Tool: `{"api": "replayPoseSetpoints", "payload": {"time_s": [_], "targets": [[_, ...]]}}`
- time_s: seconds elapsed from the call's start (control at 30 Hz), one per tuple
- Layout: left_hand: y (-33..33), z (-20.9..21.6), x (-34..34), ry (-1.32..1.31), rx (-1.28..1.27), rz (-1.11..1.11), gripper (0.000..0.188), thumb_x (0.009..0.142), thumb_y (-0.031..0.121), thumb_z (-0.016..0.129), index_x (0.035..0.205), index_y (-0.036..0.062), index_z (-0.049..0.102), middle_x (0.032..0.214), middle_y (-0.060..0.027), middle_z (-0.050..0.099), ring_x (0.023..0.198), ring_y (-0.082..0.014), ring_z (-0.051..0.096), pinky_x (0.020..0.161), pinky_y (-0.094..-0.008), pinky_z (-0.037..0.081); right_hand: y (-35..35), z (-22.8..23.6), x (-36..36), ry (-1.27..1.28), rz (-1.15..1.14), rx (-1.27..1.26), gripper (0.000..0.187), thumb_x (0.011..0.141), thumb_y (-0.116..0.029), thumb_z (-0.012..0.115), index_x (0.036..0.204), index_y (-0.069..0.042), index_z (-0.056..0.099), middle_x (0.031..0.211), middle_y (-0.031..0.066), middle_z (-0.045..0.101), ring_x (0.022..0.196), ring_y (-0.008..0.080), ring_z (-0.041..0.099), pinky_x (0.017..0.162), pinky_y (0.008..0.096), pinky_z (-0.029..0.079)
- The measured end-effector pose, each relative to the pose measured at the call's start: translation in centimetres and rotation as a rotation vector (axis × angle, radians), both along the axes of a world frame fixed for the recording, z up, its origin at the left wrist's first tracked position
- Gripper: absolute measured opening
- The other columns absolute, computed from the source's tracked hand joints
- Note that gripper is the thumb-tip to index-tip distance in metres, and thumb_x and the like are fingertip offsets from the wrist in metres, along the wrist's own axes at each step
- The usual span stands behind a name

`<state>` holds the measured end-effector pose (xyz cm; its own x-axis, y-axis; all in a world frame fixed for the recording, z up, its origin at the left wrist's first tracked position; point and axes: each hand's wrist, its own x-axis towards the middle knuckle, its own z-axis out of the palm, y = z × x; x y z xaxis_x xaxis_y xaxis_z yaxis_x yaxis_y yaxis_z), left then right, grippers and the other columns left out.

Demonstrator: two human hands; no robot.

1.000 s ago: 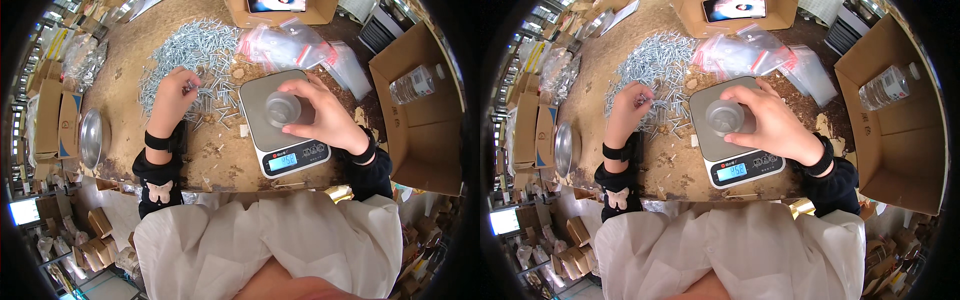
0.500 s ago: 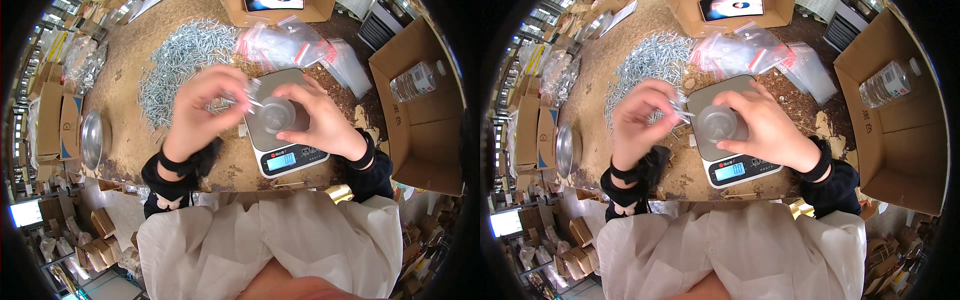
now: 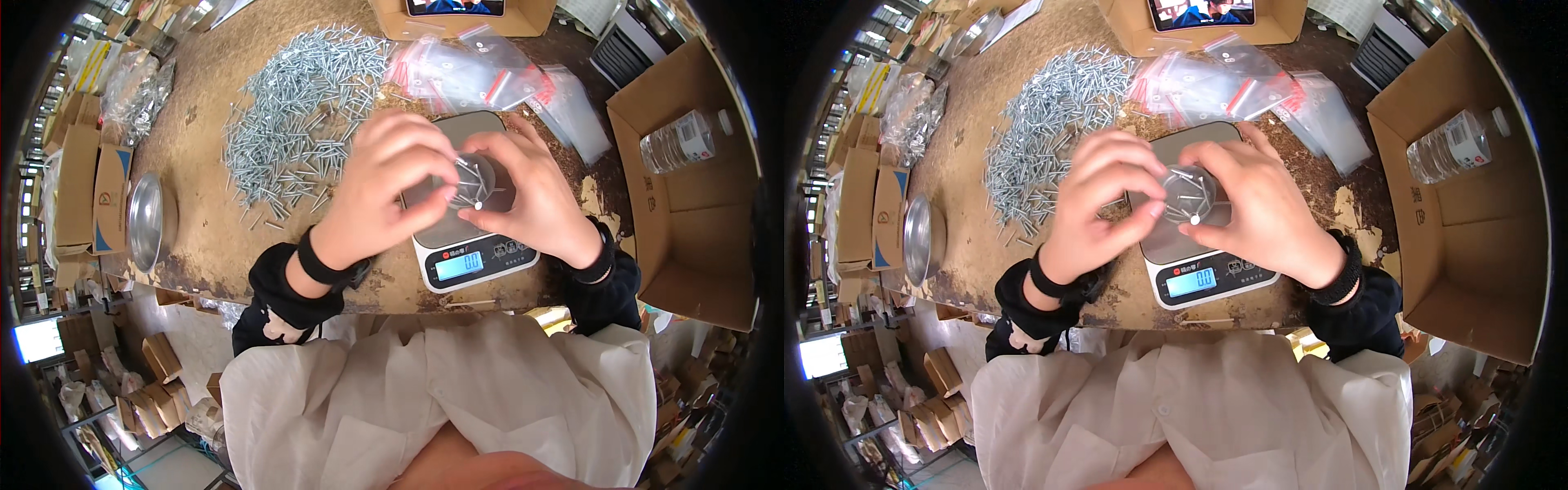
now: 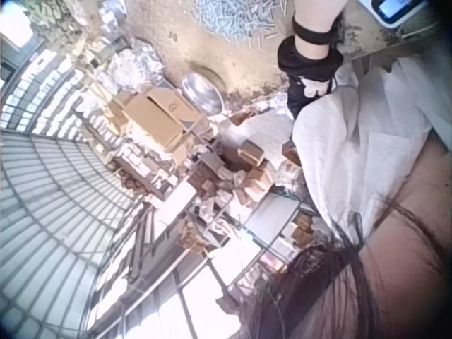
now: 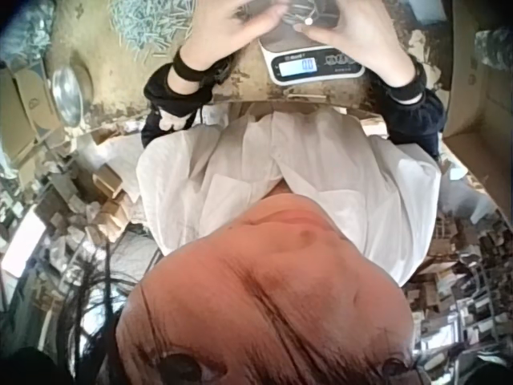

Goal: The person repeatedly scoops nails from a large pile on a wooden table, places them on a digital scale, and transfers them into small plastic bags. The person occasionally moves a metal bowl and adjusts the position of boxes on the floor.

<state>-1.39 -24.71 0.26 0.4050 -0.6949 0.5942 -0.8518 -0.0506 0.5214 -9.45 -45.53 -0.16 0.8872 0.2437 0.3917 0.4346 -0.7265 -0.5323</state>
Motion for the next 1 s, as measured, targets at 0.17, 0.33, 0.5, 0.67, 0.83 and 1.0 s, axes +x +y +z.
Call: {"api": "replayPoseSetpoints", "payload": {"time_s": [0.17,0.33,0.5,0.67,0.83,1.0], "targets": [[3.2,-0.6,3.8,-0.080,0.003,0.367,0.013,0.077,0.008,0.072,0.087,0.0069,0.064,0.093,-0.0077,0.067,0.093,-0.0280,0.061,0.086,-0.0380,0.044,-0.5,-0.4,0.2,0.088,0.002,-0.105,0.061,0.066,-0.021,0.084,0.117,-0.008,0.054,0.115,0.0114,0.061,0.114,0.0324,0.056,0.114,0.0539,0.027],[8.1,-2.7,8.3,-0.073,0.185,0.586,0.019,0.081,0.017,0.073,0.093,0.0035,0.066,0.096,-0.0119,0.067,0.095,-0.0330,0.062,0.081,-0.0419,0.048,-2.2,0.3,0.8,0.091,0.083,-0.006,0.075,0.073,-0.034,0.083,0.134,-0.008,0.049,0.139,0.0122,0.049,0.127,0.0312,0.049,0.115,0.0489,0.026],[10.6,-4.8,8.9,-0.139,0.513,0.739,0.038,0.080,0.032,0.077,0.104,0.0047,0.067,0.098,-0.0134,0.068,0.093,-0.0302,0.064,0.082,-0.0388,0.049,-6.0,0.3,1.9,0.160,0.010,0.311,0.045,0.081,-0.018,0.077,0.119,-0.001,0.061,0.116,0.0100,0.064,0.109,0.0210,0.058,0.100,0.0345,0.042],[10.1,-5.0,8.6,-0.047,0.636,0.698,0.036,0.079,0.036,0.077,0.102,0.0103,0.066,0.099,-0.0087,0.065,0.094,-0.0269,0.063,0.086,-0.0416,0.046,-5.0,-0.5,1.7,0.142,0.080,0.026,0.028,0.075,-0.010,0.078,0.097,-0.002,0.064,0.094,0.0089,0.062,0.095,0.0269,0.058,0.089,0.0373,0.046],[9.6,-4.8,7.8,0.018,0.635,0.578,0.028,0.082,0.028,0.075,0.101,0.0129,0.061,0.091,-0.0030,0.063,0.092,-0.0232,0.060,0.099,-0.0537,0.034,-3.1,-0.3,1.3,0.018,0.100,-0.211,0.022,0.067,0.001,0.073,0.082,-0.002,0.057,0.091,0.0097,0.058,0.095,0.0326,0.054,0.083,0.0401,0.044],[8.8,-4.7,7.4,-0.007,0.696,0.612,0.015,0.087,0.018,0.069,0.097,0.0127,0.059,0.086,-0.0021,0.064,0.090,-0.0246,0.060,0.101,-0.0590,0.031,-3.7,0.1,1.5,-0.052,-0.164,-0.276,0.014,0.074,0.000,0.070,0.084,-0.003,0.059,0.086,0.0114,0.061,0.086,0.0334,0.057,0.079,0.0412,0.046]]}}
